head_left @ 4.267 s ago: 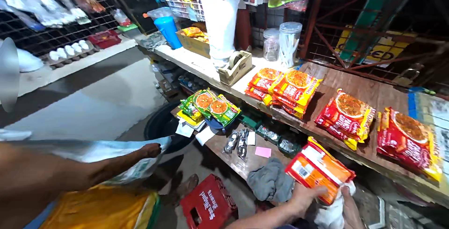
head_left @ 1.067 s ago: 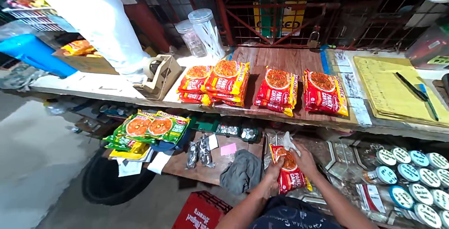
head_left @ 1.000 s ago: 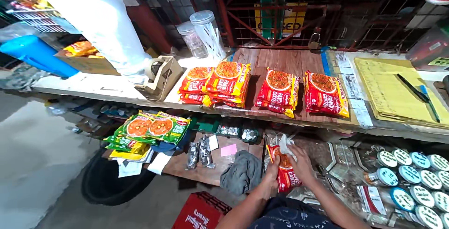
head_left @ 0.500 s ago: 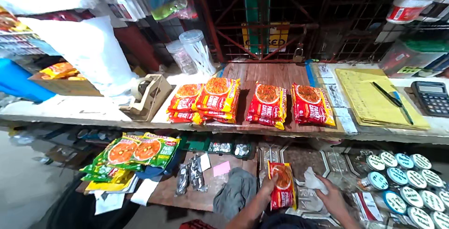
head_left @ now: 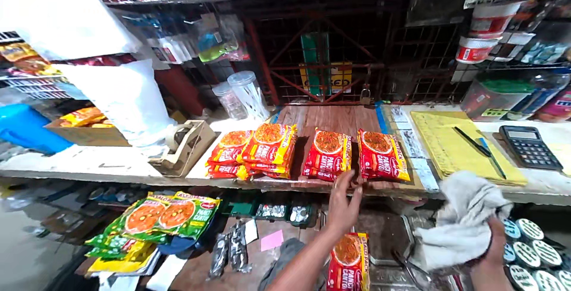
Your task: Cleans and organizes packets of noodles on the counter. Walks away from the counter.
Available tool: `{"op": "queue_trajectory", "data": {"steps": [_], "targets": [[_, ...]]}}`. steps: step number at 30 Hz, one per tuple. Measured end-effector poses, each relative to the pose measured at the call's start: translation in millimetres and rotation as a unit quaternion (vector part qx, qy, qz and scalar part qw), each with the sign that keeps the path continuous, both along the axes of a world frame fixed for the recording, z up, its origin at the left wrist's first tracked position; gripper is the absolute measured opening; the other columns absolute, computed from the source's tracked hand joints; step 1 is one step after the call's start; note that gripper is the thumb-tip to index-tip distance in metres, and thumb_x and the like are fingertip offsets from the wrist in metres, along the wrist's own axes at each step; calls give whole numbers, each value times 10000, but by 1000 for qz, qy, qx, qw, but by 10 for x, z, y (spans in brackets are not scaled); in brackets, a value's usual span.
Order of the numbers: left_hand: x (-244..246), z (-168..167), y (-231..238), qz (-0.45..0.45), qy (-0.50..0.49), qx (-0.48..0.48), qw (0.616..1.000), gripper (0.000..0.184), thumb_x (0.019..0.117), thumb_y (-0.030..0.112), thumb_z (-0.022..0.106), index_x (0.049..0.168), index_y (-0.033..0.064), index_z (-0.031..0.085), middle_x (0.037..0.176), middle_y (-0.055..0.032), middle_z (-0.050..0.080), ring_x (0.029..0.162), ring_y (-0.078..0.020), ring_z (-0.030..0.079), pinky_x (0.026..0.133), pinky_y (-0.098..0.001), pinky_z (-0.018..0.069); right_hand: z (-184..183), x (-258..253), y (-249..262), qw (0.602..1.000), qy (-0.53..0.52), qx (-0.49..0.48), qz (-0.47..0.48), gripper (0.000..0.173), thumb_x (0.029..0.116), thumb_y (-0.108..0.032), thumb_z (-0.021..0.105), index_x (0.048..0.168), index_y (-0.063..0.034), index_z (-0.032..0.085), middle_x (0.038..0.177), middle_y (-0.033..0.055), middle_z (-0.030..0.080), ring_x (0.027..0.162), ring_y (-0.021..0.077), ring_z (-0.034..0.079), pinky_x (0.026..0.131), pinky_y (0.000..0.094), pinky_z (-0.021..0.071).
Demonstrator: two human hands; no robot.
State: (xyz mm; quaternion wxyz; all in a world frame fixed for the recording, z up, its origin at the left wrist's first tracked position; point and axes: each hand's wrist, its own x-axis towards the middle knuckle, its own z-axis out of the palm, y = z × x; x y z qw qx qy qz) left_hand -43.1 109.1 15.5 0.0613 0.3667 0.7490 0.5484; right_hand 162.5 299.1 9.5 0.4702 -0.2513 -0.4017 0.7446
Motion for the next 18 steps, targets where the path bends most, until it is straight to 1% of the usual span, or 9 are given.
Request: {"op": "queue_trajectory", "data": {"steps": [1,2,4,6,9,11,14,17,18], "targets": [[-130,248,151,0,16,-32,999,500,1020,198,536,1458,-39,496,1466,-257,508,1271,-312,588,1050,-415,503,160,-130,51,1000,1,21,2,272,1073,-309,343,1185,-189,560,980,-165,709,930,-68,669,828,177,587],[-263,463,307,-2,15,-88,996,521,1041,243,526,1496,-4,465,1477,-244,499,1232,-303,612,1030,-418,514,298,-271,104,999,-3,37,9,272,1079,-273,342,1196,-168,563,987,-145,709,929,-56,673,828,183,589],[-519,707,634,5,6,-190,982,540,1061,337,504,1496,19,469,1443,-242,529,1196,-321,637,1033,-471,515,465,-593,237,998,-26,47,26,249,1096,-212,340,1192,-130,555,957,-120,693,890,-50,669,804,174,584],[-696,780,895,23,-13,-255,967,535,1061,417,483,1365,-15,565,1310,-263,608,1196,-383,624,1022,-563,487,415,-919,412,997,-27,41,59,237,1100,-186,352,1211,-103,545,962,-91,689,892,-36,669,819,186,582],[-769,763,1093,36,-50,-314,947,605,1045,488,487,1362,-20,576,1318,-266,616,1251,-411,593,1038,-613,461,176,-1233,603,989,-79,15,126,264,1089,-234,432,1274,-84,546,992,-38,692,886,14,679,797,244,595],[-729,767,1123,41,-53,-325,943,555,1023,451,549,1331,-8,599,1301,-254,625,1226,-409,606,1000,-624,480,62,-1288,624,979,-105,35,168,300,1091,-276,416,1298,-97,538,1011,-56,695,892,2,679,800,238,598],[-676,706,1123,41,-52,-292,954,478,986,319,626,1366,31,589,1310,-231,631,1222,-395,612,981,-613,501,63,-1229,579,977,-106,56,179,268,1104,-256,372,1278,-121,525,997,-109,687,879,-47,666,794,187,586],[-606,660,1120,36,-123,-217,968,600,954,278,696,1459,17,505,1368,-260,586,1277,-403,572,1036,-601,472,40,-1172,576,975,-74,80,194,260,1108,-216,322,1277,-114,491,1006,-137,674,918,-71,655,844,164,566],[-572,652,1140,41,-155,-185,970,637,932,274,730,1446,-21,497,1360,-279,581,1272,-408,572,1040,-595,471,43,-1148,540,973,-51,83,208,282,1101,-209,303,1284,-106,491,1037,-118,692,956,-50,667,881,180,569]]}}
